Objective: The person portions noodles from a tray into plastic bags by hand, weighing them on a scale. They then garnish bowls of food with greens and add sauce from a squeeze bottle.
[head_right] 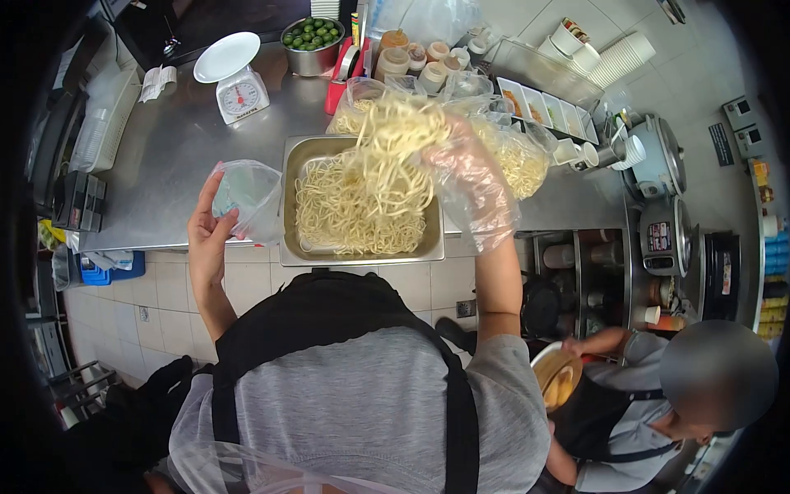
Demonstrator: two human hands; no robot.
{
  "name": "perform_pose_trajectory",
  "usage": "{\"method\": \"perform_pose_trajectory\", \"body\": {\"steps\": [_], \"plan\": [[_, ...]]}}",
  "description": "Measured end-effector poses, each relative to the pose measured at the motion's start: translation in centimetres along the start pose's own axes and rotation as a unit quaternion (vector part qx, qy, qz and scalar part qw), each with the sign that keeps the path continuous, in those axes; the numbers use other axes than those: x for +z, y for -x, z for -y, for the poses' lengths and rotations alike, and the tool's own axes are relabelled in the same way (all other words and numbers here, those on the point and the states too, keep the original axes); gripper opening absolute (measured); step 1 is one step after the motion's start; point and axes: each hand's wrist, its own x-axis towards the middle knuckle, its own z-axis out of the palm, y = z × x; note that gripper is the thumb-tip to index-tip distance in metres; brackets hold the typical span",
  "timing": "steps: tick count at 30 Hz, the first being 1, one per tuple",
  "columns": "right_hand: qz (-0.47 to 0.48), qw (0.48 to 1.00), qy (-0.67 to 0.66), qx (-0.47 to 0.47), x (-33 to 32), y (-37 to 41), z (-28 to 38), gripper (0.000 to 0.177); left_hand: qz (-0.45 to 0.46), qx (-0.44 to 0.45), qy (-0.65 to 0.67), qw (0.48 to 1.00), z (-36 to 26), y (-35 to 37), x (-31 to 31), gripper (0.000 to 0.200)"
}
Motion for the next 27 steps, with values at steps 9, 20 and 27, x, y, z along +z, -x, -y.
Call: {"method": "perform_pose_trajectory", "body": {"steps": [9, 20, 27], "plan": [[-0.039, 0.957, 0.062, -0.281, -2.6, -2.3, 2.3, 0.038, 0.07, -0.008, -0.008, 0.997, -1.6, 0.1, -0.6, 0.061], [-0.085, 0.927, 0.183, -0.318, -2.0, -5.7, 10.1, 0.037, 0.172, -0.035, 0.037, 0.984, -2.8, -0.3, 0.0, 0.066], [-0.034, 0.916, 0.337, -0.216, -2.2, -1.1, 11.2, 0.037, 0.265, -0.068, 0.06, 0.96, -2.8, -1.9, 2.1, 0.066]]}}
